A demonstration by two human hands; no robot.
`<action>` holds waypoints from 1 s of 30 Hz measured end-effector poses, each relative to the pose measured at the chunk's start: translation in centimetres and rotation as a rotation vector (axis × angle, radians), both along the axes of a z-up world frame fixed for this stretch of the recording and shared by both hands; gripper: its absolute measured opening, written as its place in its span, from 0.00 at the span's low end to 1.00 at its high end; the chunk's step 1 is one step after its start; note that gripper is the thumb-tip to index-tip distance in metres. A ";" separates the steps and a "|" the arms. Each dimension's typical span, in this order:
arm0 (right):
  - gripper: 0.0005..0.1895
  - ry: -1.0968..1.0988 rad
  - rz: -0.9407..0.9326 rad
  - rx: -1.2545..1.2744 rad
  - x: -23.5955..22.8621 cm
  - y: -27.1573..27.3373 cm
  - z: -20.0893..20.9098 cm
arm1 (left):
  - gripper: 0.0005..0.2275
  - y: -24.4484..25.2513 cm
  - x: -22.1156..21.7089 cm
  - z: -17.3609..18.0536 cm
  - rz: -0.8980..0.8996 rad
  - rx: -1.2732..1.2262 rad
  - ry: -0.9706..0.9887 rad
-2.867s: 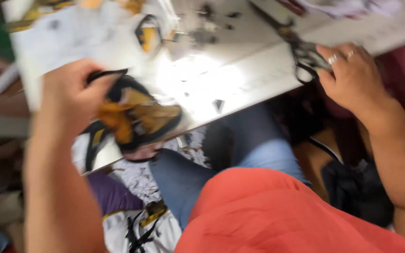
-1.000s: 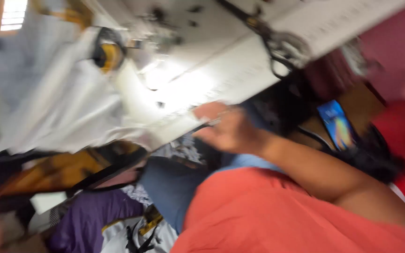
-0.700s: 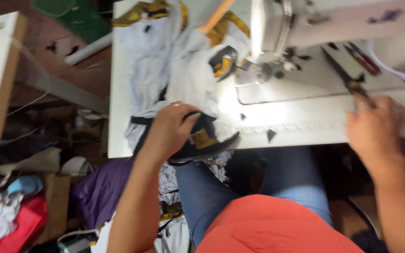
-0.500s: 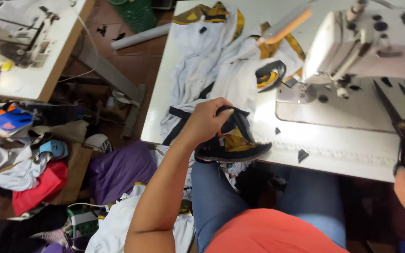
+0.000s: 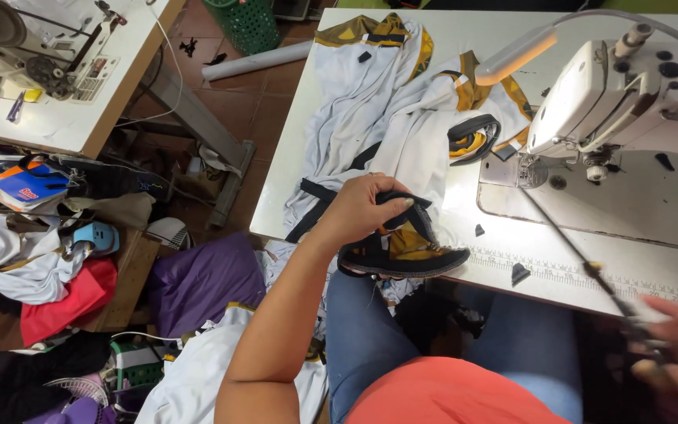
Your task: Trimming excess fabric from a garment using scissors at a sewing workstation.
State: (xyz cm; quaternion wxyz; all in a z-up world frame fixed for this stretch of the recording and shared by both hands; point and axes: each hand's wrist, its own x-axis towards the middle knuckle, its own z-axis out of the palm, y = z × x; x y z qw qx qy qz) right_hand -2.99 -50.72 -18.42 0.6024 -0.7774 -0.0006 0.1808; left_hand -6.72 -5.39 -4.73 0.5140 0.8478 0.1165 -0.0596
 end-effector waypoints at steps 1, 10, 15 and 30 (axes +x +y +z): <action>0.50 -0.003 -0.001 0.001 -0.6 2.0 0.0 | 0.10 -0.1 0.0 -0.5 -0.001 0.001 -0.003; 0.54 0.257 0.446 -0.203 -1.4 13.5 3.5 | 0.09 -0.6 -0.6 -1.2 0.019 -0.152 -0.049; 0.55 0.070 0.496 -0.207 -0.6 14.2 3.0 | 0.08 -0.7 -0.3 -1.6 -0.007 -0.125 -0.056; 0.35 -0.487 0.373 -0.190 0.6 16.7 6.8 | 0.09 -0.4 -0.5 0.7 -0.073 -0.135 -0.050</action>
